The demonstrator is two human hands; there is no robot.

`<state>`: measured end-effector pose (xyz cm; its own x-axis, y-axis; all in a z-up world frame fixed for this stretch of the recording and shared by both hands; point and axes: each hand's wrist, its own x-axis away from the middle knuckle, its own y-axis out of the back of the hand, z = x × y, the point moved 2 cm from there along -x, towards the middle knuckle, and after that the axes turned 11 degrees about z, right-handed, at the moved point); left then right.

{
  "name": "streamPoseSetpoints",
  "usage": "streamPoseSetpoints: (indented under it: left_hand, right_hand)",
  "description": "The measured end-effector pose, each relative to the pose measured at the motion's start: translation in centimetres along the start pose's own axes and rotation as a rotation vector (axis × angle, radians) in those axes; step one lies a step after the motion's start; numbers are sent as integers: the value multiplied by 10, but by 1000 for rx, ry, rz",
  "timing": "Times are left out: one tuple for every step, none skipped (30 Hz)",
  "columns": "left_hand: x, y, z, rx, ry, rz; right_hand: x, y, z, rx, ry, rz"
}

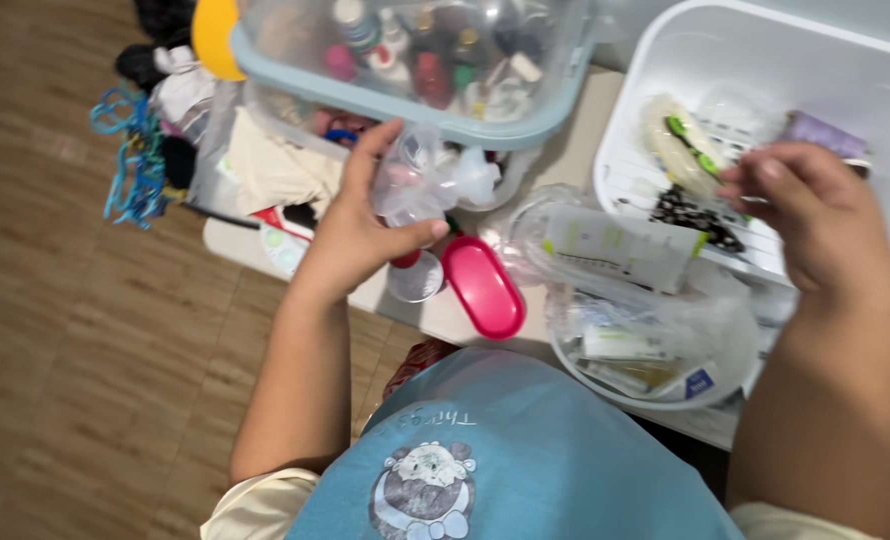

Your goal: The person sorts various small items from a white basket into a clear plastic container and a plastic bag. They handle spools of thread, a pink case, a red-capped bottle, a toothbrush, and a beaded hair accessory, placing them into different containers on a small table.

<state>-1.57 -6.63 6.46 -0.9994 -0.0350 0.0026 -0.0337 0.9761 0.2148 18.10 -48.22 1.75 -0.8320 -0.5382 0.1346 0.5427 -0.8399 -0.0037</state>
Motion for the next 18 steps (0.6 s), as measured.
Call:
streamPoseSetpoints:
  left_hand:
    - [8,8,-2,14,21,-26]
    - [12,14,-2,33,37,-44]
    - [16,19,-3,-4,46,-62]
    - [19,24,-4,-39,52,-75]
    - [21,28,-3,-74,58,-89]
    - [23,31,-1,-78,74,-80]
    - [25,34,1,-82,90,-70]
    - [27,35,5,-83,110,-56]
    - [28,36,9,-89,137,-30]
    - [29,34,15,-93,164,1]
    - [30,31,20,-97,191,32]
    - [29,25,25,-98,187,92]
    - [27,15,31,-100,183,151]
    - [23,4,38,-104,175,210]
    - [19,-8,45,-179,208,291]
    - [15,-22,54,-257,241,375]
    - [12,-37,61,-269,210,416]
    - [7,-51,69,-281,171,460]
  right_hand:
    - [10,3,-5,145,-31,-50]
    - [23,8,-8,294,-62,-108]
    - [40,14,-13,530,-141,-121]
    - [59,19,-18,767,-221,-138]
    - [79,23,-26,945,-401,-145]
    - [97,27,-35,1119,-587,-156]
    - [107,30,-46,1101,-730,-137]
    - [118,33,-58,1078,-880,-119]
    - [130,35,-69,1051,-1030,-100]
    - [140,33,-81,892,-1008,-120]
    - [147,28,-97,734,-980,-142]
    - [151,25,-111,578,-942,-167]
    - [158,24,-121,629,-915,-200]
    - [162,24,-132,680,-884,-234]
    - [166,25,-141,731,-853,-268]
    - [171,24,-153,722,-859,-272]
    - [176,23,-164,713,-865,-276]
    - [180,24,-173,704,-869,-288]
